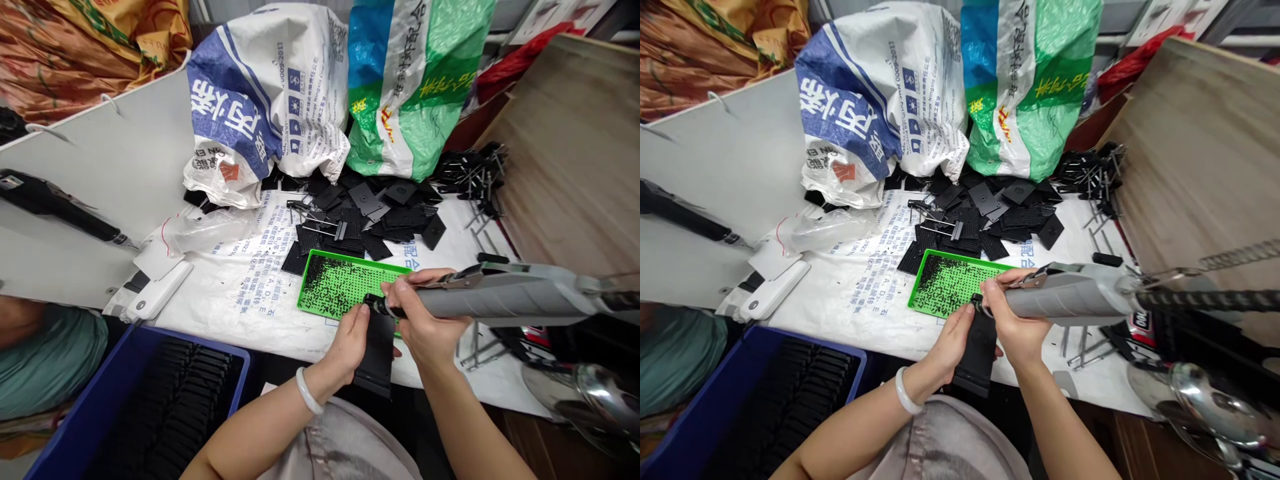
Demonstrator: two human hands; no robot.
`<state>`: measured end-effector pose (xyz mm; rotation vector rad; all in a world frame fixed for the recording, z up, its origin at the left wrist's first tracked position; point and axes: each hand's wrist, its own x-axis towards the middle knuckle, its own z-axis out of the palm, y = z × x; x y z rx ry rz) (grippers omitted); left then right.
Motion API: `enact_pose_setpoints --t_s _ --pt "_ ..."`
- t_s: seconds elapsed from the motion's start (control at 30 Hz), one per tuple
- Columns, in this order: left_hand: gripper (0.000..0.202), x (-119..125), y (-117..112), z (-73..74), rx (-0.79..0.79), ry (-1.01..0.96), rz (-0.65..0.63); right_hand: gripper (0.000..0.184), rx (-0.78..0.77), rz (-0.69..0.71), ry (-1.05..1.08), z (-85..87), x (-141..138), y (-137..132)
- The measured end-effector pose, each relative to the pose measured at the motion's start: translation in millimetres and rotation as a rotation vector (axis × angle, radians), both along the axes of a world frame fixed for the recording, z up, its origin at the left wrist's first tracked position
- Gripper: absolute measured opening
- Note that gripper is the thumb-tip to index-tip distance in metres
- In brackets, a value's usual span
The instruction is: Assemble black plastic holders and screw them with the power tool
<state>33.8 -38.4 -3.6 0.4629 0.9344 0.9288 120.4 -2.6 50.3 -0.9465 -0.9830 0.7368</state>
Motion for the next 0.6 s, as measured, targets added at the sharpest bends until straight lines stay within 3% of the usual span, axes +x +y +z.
enact_pose_setpoints --t_s 0.1,0.27,0.6 --pt "0.05 -1.1 -2.3 0.1 -0.02 -0.036 -0.044 0.025 0.018 -0.056 0.017 6.7 2.7 -1.9" --pt "0.045 -4.8 -3.5 -1.8 0.005 -0.073 -0.104 0.027 -0.002 -0.02 -0.005 6.9 2.7 -4.9" --pt "0.039 -2.1 -1.6 -5.0 0.073 0.005 -0.068 0.023 -0.021 0.008 -0.025 2.2 -1.2 -6.0"
